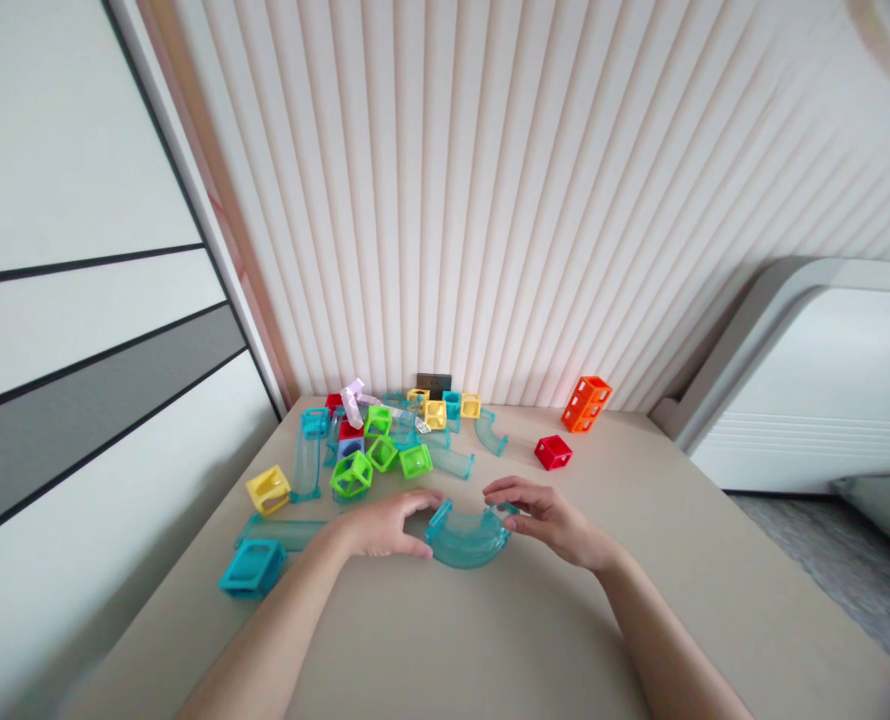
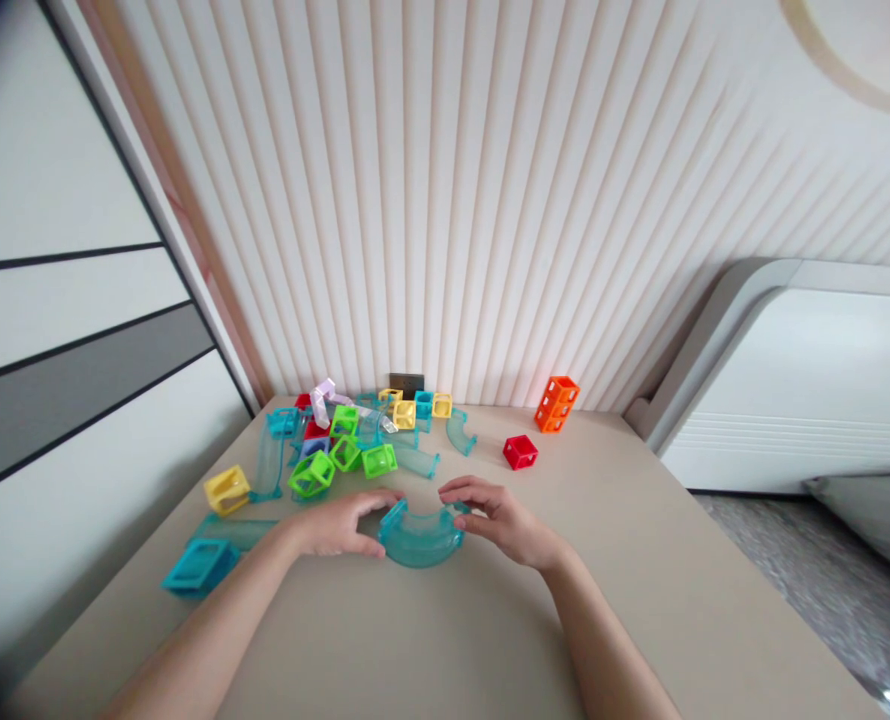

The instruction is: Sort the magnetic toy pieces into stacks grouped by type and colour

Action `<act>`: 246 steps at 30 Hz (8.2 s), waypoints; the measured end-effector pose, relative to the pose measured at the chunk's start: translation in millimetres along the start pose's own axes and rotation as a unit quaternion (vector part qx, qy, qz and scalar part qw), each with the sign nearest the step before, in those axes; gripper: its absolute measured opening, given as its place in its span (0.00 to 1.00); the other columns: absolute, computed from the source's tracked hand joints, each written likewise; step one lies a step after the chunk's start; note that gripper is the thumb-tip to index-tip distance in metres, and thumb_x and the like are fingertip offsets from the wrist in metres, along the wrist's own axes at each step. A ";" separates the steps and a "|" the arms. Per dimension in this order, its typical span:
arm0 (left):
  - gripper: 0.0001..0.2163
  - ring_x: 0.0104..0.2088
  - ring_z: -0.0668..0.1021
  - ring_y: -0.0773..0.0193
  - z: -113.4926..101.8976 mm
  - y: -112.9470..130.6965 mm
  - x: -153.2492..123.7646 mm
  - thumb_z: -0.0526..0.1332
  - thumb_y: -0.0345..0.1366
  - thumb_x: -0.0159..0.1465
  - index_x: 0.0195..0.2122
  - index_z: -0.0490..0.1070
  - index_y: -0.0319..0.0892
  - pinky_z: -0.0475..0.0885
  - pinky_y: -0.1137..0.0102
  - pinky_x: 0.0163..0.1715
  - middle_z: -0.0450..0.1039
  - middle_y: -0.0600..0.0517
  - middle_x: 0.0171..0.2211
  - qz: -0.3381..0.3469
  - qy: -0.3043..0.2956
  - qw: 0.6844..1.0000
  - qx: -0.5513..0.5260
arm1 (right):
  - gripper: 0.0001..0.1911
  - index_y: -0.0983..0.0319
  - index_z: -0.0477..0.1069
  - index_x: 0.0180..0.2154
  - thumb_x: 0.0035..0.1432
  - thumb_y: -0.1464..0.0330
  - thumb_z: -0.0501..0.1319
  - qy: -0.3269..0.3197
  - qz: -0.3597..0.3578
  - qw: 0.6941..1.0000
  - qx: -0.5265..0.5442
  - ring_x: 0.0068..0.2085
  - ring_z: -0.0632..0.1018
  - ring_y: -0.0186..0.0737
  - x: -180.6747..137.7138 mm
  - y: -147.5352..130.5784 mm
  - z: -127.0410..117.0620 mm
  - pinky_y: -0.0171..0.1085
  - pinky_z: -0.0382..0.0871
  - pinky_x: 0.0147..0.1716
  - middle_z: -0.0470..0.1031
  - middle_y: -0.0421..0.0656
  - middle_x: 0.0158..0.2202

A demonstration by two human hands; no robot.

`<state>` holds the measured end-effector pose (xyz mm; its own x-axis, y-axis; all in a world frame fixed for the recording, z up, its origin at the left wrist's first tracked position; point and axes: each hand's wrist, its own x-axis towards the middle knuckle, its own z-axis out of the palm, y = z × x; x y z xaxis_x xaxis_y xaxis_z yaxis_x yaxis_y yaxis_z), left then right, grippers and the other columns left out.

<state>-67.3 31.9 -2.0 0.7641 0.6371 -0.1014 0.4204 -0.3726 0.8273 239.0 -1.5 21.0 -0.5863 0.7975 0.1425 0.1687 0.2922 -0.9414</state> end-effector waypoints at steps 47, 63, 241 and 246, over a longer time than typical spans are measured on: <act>0.27 0.57 0.72 0.54 -1.9 12.1 -2.0 0.71 0.48 0.55 0.55 0.70 0.50 0.63 0.65 0.58 0.72 0.51 0.56 0.038 0.016 0.998 -0.038 | 0.33 0.59 0.69 0.58 0.54 0.55 0.69 -0.118 0.128 0.980 0.095 0.54 0.74 0.49 -0.6 19.9 -8.3 0.47 0.64 0.57 0.75 0.46 0.54; 0.27 0.56 0.73 0.54 0.4 10.5 -3.3 0.70 0.47 0.57 0.55 0.69 0.47 0.64 0.65 0.57 0.73 0.50 0.55 0.022 0.009 0.998 -0.062 | 0.32 0.60 0.71 0.55 0.52 0.54 0.71 -0.112 0.114 0.982 0.105 0.49 0.75 0.46 0.6 21.2 -6.4 0.44 0.65 0.54 0.76 0.45 0.50; 0.26 0.59 0.73 0.51 8.4 10.0 -18.7 0.67 0.48 0.60 0.59 0.70 0.47 0.65 0.61 0.60 0.71 0.49 0.59 -0.017 0.057 0.997 -0.042 | 0.18 0.60 0.74 0.37 0.67 0.55 0.55 0.042 -0.032 0.956 -0.288 0.36 0.76 0.40 -19.4 8.8 14.1 0.37 0.70 0.38 0.77 0.46 0.33; 0.26 0.59 0.73 0.52 7.2 12.0 -18.5 0.66 0.48 0.61 0.59 0.70 0.47 0.65 0.60 0.60 0.71 0.49 0.59 -0.012 0.052 0.998 -0.037 | 0.16 0.60 0.75 0.39 0.68 0.57 0.55 0.036 -0.041 0.956 -0.288 0.36 0.77 0.40 -20.2 13.5 13.9 0.37 0.70 0.39 0.77 0.46 0.34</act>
<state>-72.9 10.7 5.8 0.6971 0.7138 -0.0673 0.3987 -0.3080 0.8638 242.1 -20.9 1.1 -0.5632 0.7881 0.2484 0.5458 0.5805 -0.6043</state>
